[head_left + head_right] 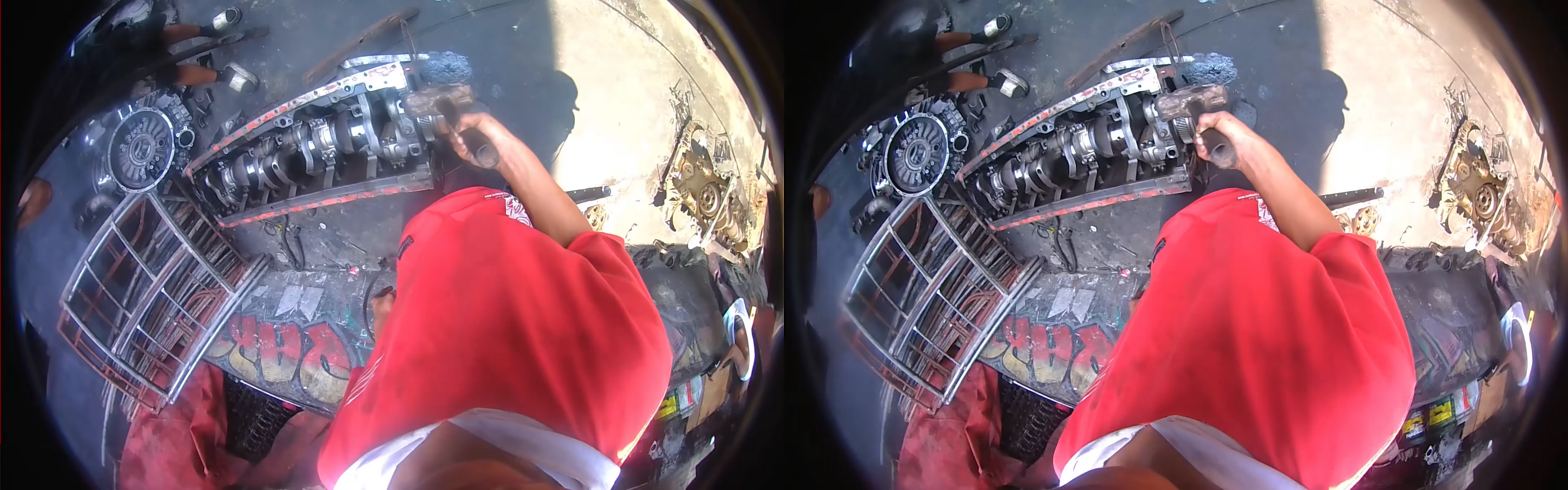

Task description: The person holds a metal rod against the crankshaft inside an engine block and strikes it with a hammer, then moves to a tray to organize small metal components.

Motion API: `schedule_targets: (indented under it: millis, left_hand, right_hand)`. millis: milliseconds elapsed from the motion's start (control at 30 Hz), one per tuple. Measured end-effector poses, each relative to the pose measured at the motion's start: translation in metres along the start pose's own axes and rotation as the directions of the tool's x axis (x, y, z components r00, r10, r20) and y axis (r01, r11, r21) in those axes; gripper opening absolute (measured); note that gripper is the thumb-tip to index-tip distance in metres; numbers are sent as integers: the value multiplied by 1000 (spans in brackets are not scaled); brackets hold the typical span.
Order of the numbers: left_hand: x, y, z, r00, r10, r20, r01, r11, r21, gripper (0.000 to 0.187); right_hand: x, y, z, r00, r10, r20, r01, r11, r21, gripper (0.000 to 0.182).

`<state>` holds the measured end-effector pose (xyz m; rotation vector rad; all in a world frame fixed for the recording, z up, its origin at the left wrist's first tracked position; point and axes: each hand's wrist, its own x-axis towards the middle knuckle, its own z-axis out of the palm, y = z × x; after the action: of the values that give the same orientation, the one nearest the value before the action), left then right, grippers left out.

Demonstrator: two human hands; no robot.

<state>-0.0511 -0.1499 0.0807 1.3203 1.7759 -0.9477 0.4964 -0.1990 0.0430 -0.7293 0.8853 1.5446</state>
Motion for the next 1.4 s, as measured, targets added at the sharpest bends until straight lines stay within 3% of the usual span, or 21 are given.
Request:
schedule_targets:
  millis: [33,100,167,233,300,367,400,433,467,600,667,700,767,833,900,933,967,1033,1233,1300,1400]
  left_hand:
    - [-3,9,-1,1000,-11,5,11,999,38,43]
    - [-14,34,2,999,-28,18,28,999,47,43]
    - [-37,68,-7,972,-233,28,231,927,-295,40]
    - [-53,75,-11,965,-261,26,251,891,-379,37]
    - [-47,75,-8,963,-270,26,249,844,-475,34]
    - [-30,32,1,994,-80,-69,67,982,-175,29]
    - [-10,1,7,994,-81,-72,67,982,-176,29]
    - [16,-36,14,978,201,60,-210,928,307,29]
    - [34,-61,22,878,369,304,-474,584,659,30]
    - [39,-77,25,883,421,207,-452,646,615,34]
    - [20,-42,10,745,648,159,-624,592,510,34]
    - [16,-34,9,749,642,162,-620,595,512,34]
    - [16,-15,11,982,164,-89,-146,973,179,30]
    - [20,9,1,994,105,-32,-95,970,224,30]
    - [1,26,-4,999,28,33,-36,960,276,31]
    - [-14,51,-8,990,-135,51,140,984,-114,35]
    - [-27,84,-17,956,-268,120,292,824,-485,40]
    - [-49,112,-25,952,-289,104,302,826,-476,47]
    - [-16,27,-1,979,-198,49,202,919,-338,31]
    - [6,-15,12,991,132,-4,-131,987,92,28]
    - [53,-107,37,795,607,-10,-603,791,106,31]
  right_hand:
    - [-9,-4,-10,984,92,150,-115,981,154,13]
    - [-33,-3,-7,985,92,144,-119,975,188,14]
    - [-39,1,-3,993,-83,86,78,995,53,12]
    - [-49,3,7,990,-143,20,144,989,-38,9]
    - [-50,0,9,926,-260,-275,228,963,-142,7]
    - [-48,-3,11,876,-321,-361,272,945,-180,8]
    - [-42,-5,7,861,-349,-370,301,936,-183,8]
    - [-36,-6,3,844,-378,-381,331,925,-185,8]
    - [-31,-6,2,843,-379,-382,332,925,-185,8]
    - [-9,7,7,806,-463,-368,389,884,-260,10]
    - [17,23,13,814,-455,-362,363,883,-296,10]
    - [14,29,34,827,-431,-361,325,891,-317,10]
    - [-3,30,50,906,-268,-327,165,936,-310,6]
    - [-9,15,22,998,-33,52,42,982,-182,8]
    - [-24,21,9,997,39,67,-30,991,-128,9]
    - [-33,28,10,993,31,111,-19,994,-106,10]
    - [-36,32,16,985,18,171,-3,996,-90,11]
    - [-45,39,17,985,-1,172,13,998,-69,11]
    - [-53,25,20,943,-232,-239,213,972,-104,5]
    - [-50,16,26,877,-313,-364,279,950,-143,8]
    - [-27,5,17,823,-414,-389,359,910,-208,11]
